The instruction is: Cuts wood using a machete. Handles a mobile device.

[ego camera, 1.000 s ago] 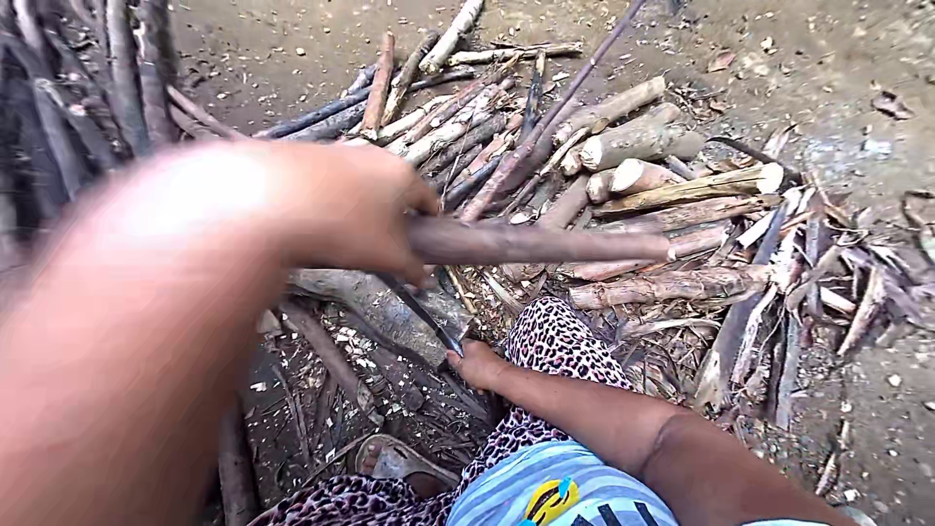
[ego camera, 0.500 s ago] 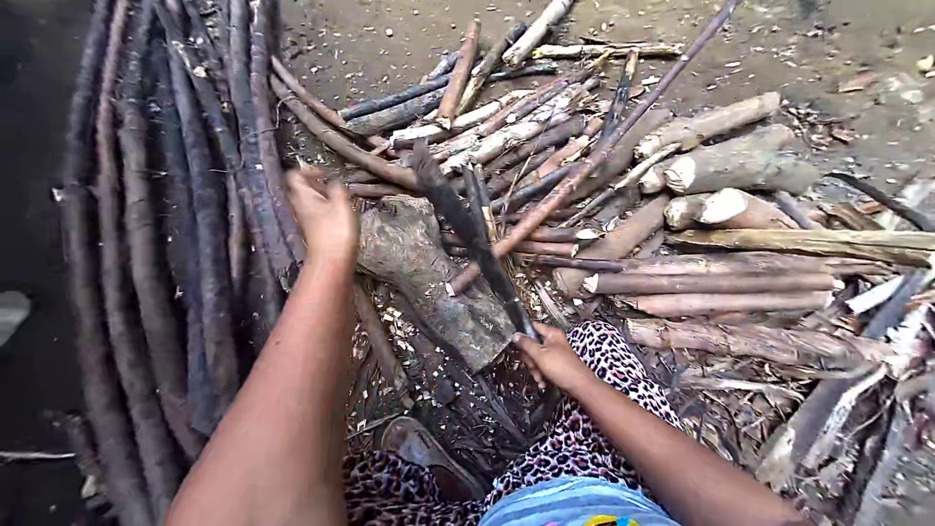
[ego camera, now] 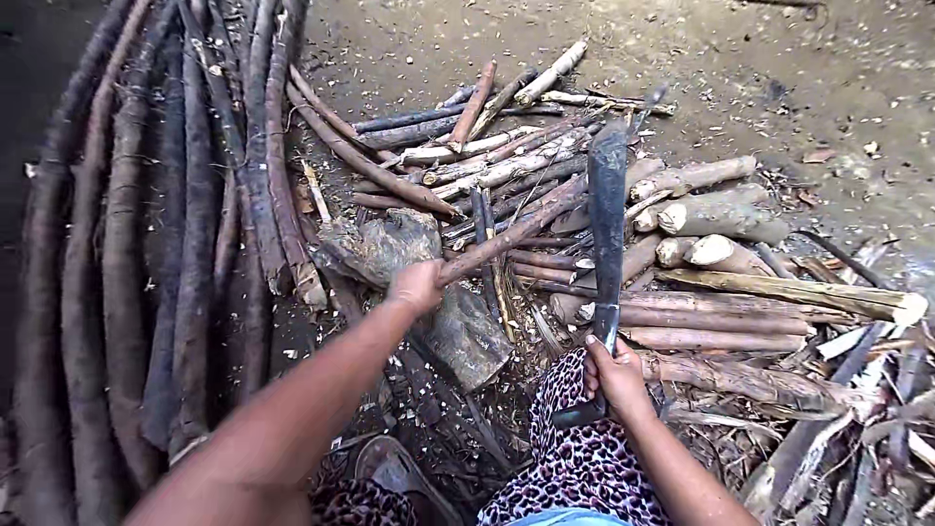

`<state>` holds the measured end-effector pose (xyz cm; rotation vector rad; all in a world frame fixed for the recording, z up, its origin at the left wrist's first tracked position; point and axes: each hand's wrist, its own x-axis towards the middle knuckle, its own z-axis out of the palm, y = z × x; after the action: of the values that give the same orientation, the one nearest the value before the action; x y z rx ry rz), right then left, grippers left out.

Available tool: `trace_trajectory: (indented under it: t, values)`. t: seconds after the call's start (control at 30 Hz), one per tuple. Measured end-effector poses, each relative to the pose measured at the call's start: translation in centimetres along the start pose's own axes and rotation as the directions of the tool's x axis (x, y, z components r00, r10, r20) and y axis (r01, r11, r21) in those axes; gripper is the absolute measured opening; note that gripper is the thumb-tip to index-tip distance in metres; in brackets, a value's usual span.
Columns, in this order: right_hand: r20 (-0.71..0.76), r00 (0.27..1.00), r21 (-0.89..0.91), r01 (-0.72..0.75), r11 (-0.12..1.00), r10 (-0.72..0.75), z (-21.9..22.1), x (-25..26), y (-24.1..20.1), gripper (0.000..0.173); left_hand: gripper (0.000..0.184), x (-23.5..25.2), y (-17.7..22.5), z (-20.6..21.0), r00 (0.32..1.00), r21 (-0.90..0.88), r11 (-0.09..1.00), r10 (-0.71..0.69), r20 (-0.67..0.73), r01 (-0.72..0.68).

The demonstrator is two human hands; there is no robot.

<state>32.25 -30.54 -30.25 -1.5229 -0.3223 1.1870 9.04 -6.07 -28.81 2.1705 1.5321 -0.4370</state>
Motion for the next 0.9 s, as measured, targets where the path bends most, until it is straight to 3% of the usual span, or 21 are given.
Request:
trace_trajectory:
  t: [0.13,0.23,0.33,0.47,0.6,0.73,0.9]
  values:
    - [0.033,0.996,0.002,0.086,0.996,-0.086,1.8,-0.7,0.0,0.011,0.030,-6.2,-11.8,-0.9,0.998,0.090,0.995,0.054,-0.019,-0.053]
    - [0.117,0.984,-0.070,0.141,0.988,-0.132,3.4,-1.5,0.2,0.007,0.024,-10.4,-18.6,0.7,0.996,0.153,0.984,-0.089,-0.012,0.090]
    - [0.222,0.969,-0.181,0.149,0.972,-0.108,5.2,-2.5,0.9,0.007,0.027,-12.9,-22.2,5.2,0.973,0.096,0.973,-0.217,0.075,0.209]
    - [0.312,0.950,-0.366,0.097,0.925,0.024,7.1,-3.9,2.0,0.012,0.034,-13.5,-23.1,8.1,0.920,0.032,0.944,-0.327,0.217,0.328]
    - [0.327,0.937,-0.496,0.058,0.866,0.125,8.7,-4.1,4.1,0.016,0.026,-13.7,-23.3,7.4,0.929,0.036,0.945,-0.327,0.174,0.326]
    - [0.286,0.902,-0.673,-0.052,0.738,0.324,9.6,-3.1,5.9,0.027,0.027,-14.1,-23.5,7.8,0.931,0.061,0.947,-0.323,0.171,0.317]
    - [0.274,0.896,-0.674,-0.081,0.735,0.350,9.4,-3.0,6.9,0.025,0.025,-14.9,-22.4,6.8,0.926,0.079,0.934,-0.357,0.125,0.349]
